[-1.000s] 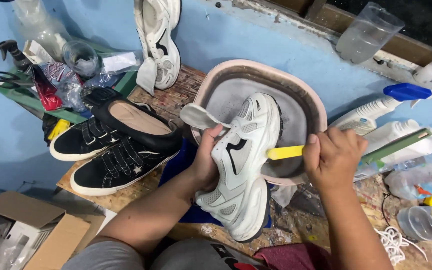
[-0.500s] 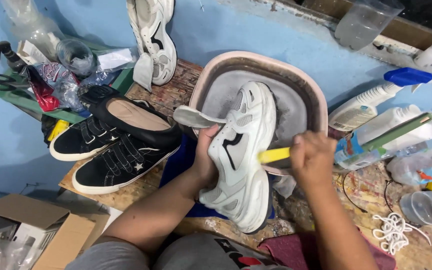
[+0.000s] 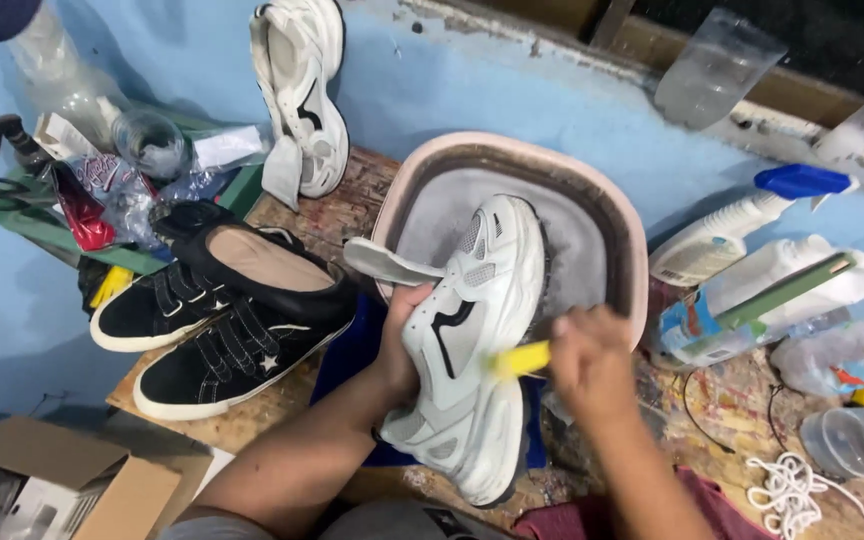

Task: The person scrubs a white sneaker with a yellow brush, dips the brush into soapy water, and wipes the shoe with a maroon cloth. The person repeats the scrubbing and wiping process on different parts of the shoe.

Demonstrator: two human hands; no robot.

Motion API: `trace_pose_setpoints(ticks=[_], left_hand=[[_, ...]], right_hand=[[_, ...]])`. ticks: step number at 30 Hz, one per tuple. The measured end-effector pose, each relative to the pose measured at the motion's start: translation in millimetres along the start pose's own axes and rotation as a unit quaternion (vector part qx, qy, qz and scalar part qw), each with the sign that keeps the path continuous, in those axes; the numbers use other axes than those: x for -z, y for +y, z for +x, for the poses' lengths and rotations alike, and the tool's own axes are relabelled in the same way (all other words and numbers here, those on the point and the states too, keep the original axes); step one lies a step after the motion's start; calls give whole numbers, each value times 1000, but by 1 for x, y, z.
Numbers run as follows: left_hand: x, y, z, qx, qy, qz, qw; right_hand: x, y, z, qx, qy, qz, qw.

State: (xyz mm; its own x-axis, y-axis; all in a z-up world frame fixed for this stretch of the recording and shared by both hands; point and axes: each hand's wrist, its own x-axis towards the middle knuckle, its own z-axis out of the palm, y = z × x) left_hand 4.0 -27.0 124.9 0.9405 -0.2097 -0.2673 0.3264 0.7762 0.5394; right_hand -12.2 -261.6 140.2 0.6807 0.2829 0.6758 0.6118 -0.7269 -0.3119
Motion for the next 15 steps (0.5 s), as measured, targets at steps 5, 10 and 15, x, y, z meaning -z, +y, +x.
trace_pose_setpoints(ticks=[5,10,15], left_hand=[[33,-21,17,6,-15,-17,1000],[45,-29,16,37,-15,-19,999],[51,-31,26,17,-39,-2,999]], right_hand=[[-9,15,-17,38,5,-48,998],[10,15,-3,58,3,-90,994],[7,29,-13,111,38,-116,986]])
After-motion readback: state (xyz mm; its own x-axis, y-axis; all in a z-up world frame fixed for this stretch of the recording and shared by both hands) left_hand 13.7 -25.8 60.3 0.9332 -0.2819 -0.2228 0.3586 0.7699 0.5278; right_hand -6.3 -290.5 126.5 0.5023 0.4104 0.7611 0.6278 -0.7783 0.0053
